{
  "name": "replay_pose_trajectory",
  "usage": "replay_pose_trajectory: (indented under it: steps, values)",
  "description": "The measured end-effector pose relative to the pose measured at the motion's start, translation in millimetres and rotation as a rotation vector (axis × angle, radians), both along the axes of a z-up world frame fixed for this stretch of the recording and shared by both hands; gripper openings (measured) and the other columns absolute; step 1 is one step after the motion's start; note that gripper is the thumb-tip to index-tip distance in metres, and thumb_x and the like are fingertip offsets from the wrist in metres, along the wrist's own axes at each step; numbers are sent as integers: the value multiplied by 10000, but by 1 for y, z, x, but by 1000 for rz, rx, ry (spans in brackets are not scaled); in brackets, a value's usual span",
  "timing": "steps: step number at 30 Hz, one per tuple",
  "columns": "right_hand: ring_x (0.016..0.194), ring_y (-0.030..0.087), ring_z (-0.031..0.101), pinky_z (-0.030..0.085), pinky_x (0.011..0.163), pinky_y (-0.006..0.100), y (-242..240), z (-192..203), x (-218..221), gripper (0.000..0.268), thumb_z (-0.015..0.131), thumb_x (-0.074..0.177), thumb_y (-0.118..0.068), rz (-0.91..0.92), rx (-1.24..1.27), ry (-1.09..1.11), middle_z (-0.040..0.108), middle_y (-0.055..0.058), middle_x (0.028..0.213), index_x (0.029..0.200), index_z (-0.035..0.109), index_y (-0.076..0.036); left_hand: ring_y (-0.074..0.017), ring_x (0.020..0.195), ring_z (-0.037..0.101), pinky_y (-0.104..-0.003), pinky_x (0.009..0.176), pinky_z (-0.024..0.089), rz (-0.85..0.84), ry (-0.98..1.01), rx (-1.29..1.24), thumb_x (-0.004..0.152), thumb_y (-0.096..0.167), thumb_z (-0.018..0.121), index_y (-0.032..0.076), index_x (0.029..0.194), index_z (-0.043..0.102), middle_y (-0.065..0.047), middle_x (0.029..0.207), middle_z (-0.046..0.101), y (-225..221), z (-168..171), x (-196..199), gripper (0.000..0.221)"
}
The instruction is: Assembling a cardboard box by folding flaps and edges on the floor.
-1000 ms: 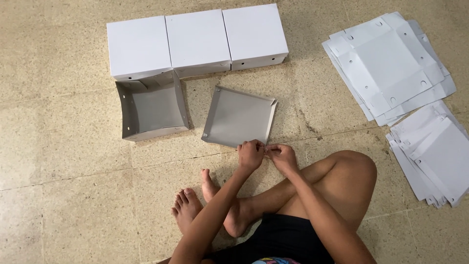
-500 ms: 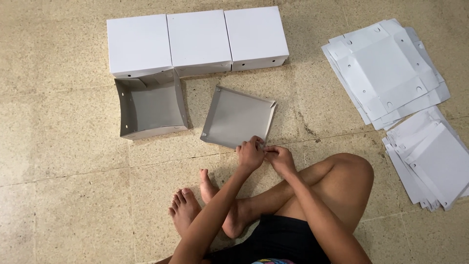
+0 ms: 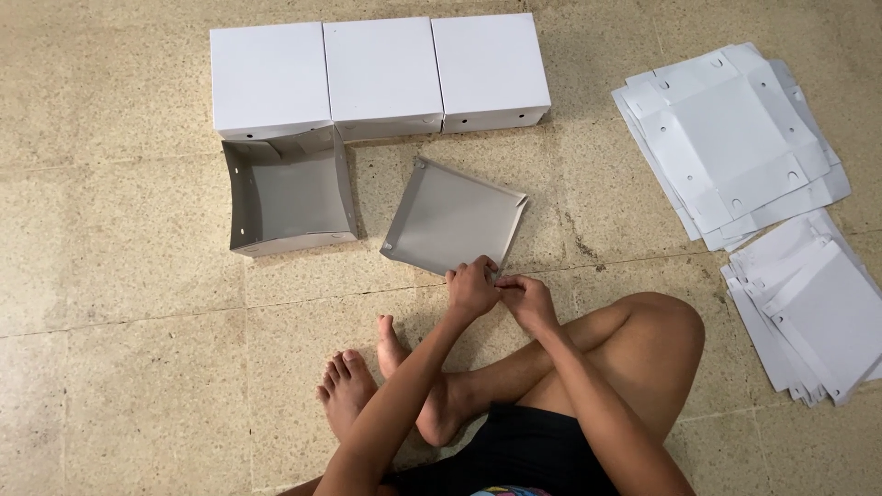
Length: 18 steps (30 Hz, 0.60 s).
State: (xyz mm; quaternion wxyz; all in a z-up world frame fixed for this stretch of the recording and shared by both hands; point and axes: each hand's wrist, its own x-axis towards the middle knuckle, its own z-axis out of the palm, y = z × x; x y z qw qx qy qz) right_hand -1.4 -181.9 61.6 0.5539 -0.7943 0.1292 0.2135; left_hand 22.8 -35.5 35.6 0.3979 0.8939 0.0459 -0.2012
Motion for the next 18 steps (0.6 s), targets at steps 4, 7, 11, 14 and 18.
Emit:
replay_pose_trajectory:
  steps: [4, 7, 11, 14, 18]
  values:
    - [1082, 358, 696, 543, 937, 439, 2, 8, -2, 320, 780, 849, -136, 4, 37, 10, 716, 271, 1133, 1129, 751, 15, -272, 980, 609, -444, 933, 323, -7, 9, 17, 763, 243, 714, 216, 1018, 602, 0, 855, 694, -1, -14, 1, 279]
    - [1091, 370, 694, 536, 937, 444, 3, 3, -4, 296, 730, 883, -74, 44, 24, -13, 698, 292, 1145, 1154, 720, 45, -294, 1008, 612, -474, 962, 301, -52, -27, 74, 752, 241, 728, 218, 1018, 585, -22, 901, 705, -6, -44, 2, 303]
    - [1087, 393, 694, 555, 913, 454, 2, 5, 0, 315, 742, 910, -112, 84, -3, 1, 684, 303, 1149, 1169, 696, 62, -290, 984, 619, -473, 938, 309, -109, -92, 171, 769, 246, 726, 211, 1008, 563, -40, 896, 703, -11, -63, 4, 292]
    - [1071, 415, 694, 574, 882, 465, 2, 9, -1, 350, 754, 919, -149, 105, -7, -3, 671, 330, 1143, 1165, 675, 87, -302, 958, 637, -480, 922, 331, -139, -127, 224, 772, 214, 714, 188, 1001, 584, -66, 888, 707, -11, -65, 2, 265]
    - [1047, 470, 684, 590, 866, 509, 8, 8, -6, 434, 746, 934, -170, 89, 50, 19, 630, 409, 1151, 1184, 620, 163, -304, 934, 650, -457, 891, 370, -165, -268, 368, 835, 149, 643, 145, 948, 641, -94, 892, 703, -6, -42, -6, 113]
